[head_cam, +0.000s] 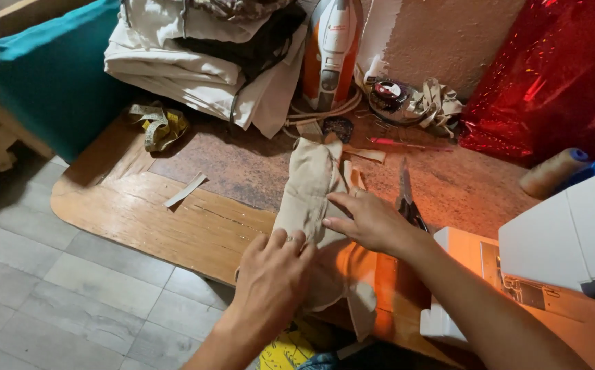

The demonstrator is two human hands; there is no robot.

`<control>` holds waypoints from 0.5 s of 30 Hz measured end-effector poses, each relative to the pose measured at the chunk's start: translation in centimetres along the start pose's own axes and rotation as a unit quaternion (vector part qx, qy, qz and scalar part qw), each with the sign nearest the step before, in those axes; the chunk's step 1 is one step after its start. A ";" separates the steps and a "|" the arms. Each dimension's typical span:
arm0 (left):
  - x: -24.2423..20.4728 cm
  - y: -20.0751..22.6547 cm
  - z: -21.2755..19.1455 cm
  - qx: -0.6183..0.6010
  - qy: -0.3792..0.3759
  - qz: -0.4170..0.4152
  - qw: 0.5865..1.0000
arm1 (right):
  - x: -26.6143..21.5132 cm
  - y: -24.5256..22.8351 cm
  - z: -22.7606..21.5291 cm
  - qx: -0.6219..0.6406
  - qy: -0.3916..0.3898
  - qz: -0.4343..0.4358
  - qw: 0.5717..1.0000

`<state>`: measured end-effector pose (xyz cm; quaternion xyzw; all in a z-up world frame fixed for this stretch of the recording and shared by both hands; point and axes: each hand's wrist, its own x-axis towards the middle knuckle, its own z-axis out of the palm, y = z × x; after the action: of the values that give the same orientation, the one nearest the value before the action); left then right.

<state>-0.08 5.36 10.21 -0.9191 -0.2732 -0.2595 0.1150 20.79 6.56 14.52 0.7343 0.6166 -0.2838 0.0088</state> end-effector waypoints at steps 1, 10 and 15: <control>-2.3 0.8 0.8 0.000 -0.003 -0.001 1.000 | 0.4 0.1 0.4 0.001 -0.002 -0.001 1.000; -4.7 1.6 0.6 -0.102 -0.506 -0.200 0.833 | 2.7 -0.4 0.6 -0.042 0.111 -0.035 0.992; -1.7 -0.4 6.2 -0.185 0.059 -0.156 0.968 | 4.1 -1.3 1.5 -0.022 -0.001 -0.168 0.986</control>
<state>1.05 7.09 4.05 -0.8533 -0.3535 -0.3741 -0.0835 19.35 10.01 11.89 0.6194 0.7373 -0.2687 -0.0221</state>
